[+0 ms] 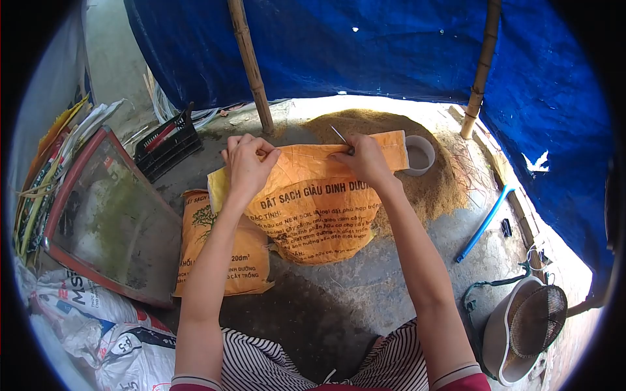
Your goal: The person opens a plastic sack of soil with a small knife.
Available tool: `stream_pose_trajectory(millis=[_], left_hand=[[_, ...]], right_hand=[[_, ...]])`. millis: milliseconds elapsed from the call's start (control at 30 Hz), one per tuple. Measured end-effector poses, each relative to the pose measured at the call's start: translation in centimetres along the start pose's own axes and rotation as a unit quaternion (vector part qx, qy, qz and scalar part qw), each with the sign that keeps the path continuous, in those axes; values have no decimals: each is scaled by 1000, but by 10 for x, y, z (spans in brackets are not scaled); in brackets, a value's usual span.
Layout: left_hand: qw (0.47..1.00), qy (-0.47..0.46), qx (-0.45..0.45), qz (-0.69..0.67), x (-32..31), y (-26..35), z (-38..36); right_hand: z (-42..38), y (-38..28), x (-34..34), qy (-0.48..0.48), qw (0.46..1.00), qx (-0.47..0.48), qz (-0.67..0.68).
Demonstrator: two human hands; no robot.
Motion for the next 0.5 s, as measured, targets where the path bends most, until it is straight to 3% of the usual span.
stream_pose_trajectory(millis=[167,367,433,467,500], left_hand=[[998,-46,29,-8,0,-7,5],[991,-97,21,87,2,13,3],[980,-110,-52,-159,1,29,4],[980,-110,-51,-159,-2,32,7],[965,-207,-16,-163,-13,34,10]], right_hand=[[1,3,-2,23,998,39,-41],[2,-5,-6,5,999,35,-36],[2,-4,-7,4,998,58,-40],[1,-3,-9,2,998,58,-40],[1,-6,-10,-5,997,71,-24]])
Point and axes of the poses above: each hand's wrist, its own z-axis towards the middle knuckle, its own x-axis out of the back of the hand, y = z × x, the point moved 5 cm from there along z, towards the middle knuckle, and after that the axes turned 15 degrees about x, right-handed, at the moved point
